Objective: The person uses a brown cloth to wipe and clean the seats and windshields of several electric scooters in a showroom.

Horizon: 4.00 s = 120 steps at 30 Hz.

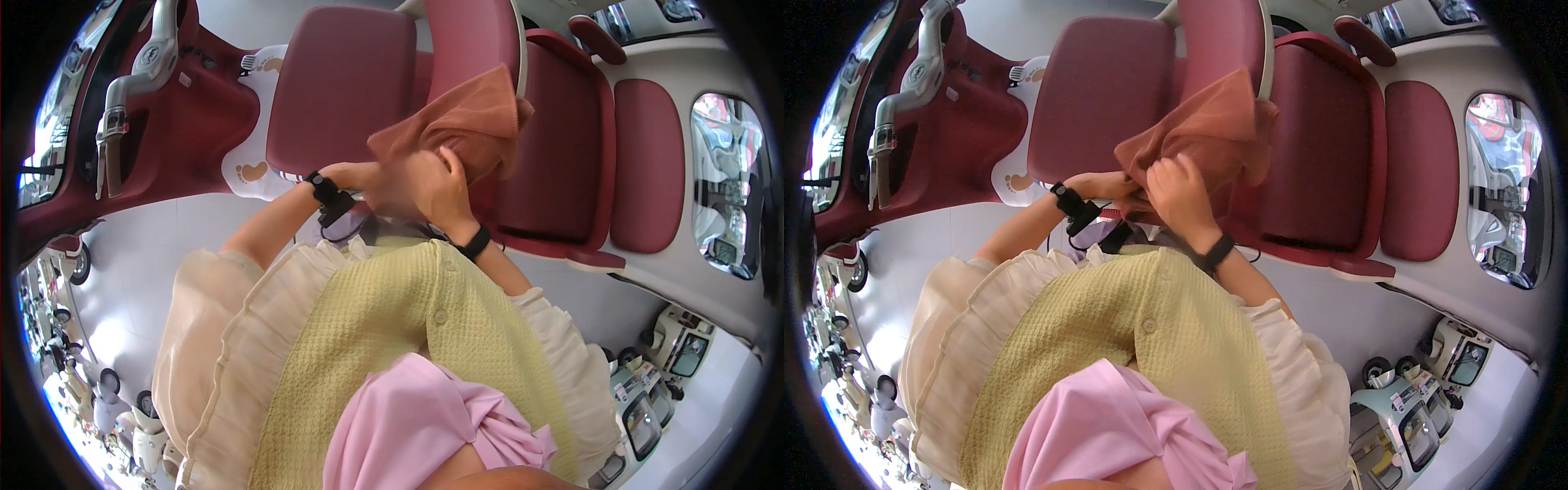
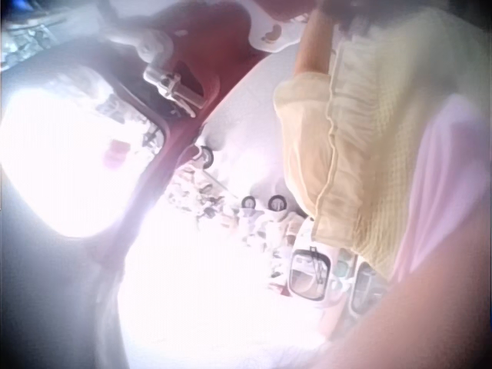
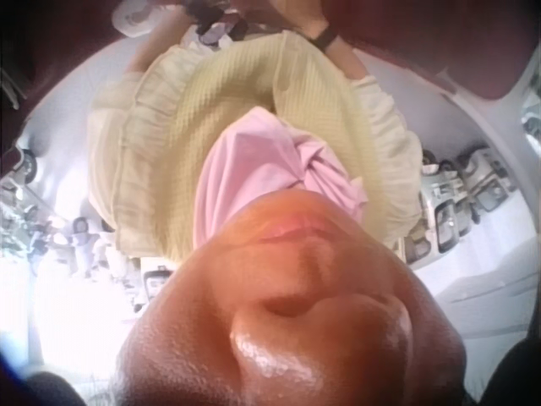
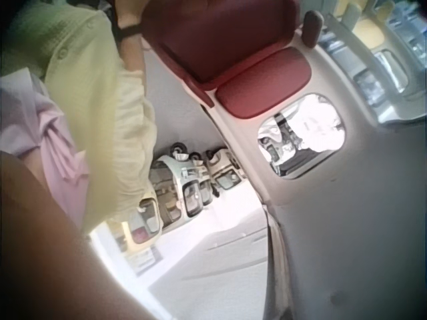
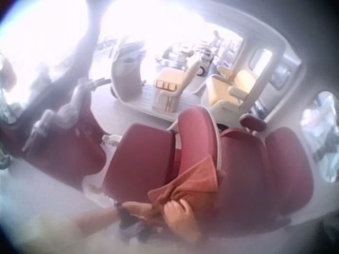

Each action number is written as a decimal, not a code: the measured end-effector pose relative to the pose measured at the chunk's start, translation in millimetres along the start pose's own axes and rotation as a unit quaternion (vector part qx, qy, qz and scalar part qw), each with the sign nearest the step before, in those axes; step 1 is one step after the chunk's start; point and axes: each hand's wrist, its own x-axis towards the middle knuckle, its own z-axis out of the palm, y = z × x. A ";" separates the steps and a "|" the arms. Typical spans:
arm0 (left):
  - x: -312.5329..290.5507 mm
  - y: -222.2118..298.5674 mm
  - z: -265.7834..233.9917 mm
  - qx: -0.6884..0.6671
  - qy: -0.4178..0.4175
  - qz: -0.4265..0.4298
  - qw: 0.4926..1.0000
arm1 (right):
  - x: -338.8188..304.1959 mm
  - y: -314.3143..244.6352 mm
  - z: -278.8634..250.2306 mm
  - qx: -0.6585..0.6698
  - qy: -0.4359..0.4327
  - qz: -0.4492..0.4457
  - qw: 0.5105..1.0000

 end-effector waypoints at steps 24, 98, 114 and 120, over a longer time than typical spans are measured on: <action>110.8 117.4 24.6 0.372 0.437 0.339 0.745 | -13.1 127.9 15.7 0.560 0.185 0.343 0.732; 291.9 149.9 -190.8 0.474 0.477 0.089 0.735 | 88.2 298.9 46.4 -0.333 -0.326 -0.092 0.880; 313.7 181.5 -240.8 0.240 0.687 -0.035 0.685 | 179.3 324.8 34.5 0.315 -0.210 0.201 0.903; 329.7 178.0 -253.1 0.062 0.717 -0.090 0.688 | 207.8 331.6 27.1 0.323 -0.172 0.228 0.902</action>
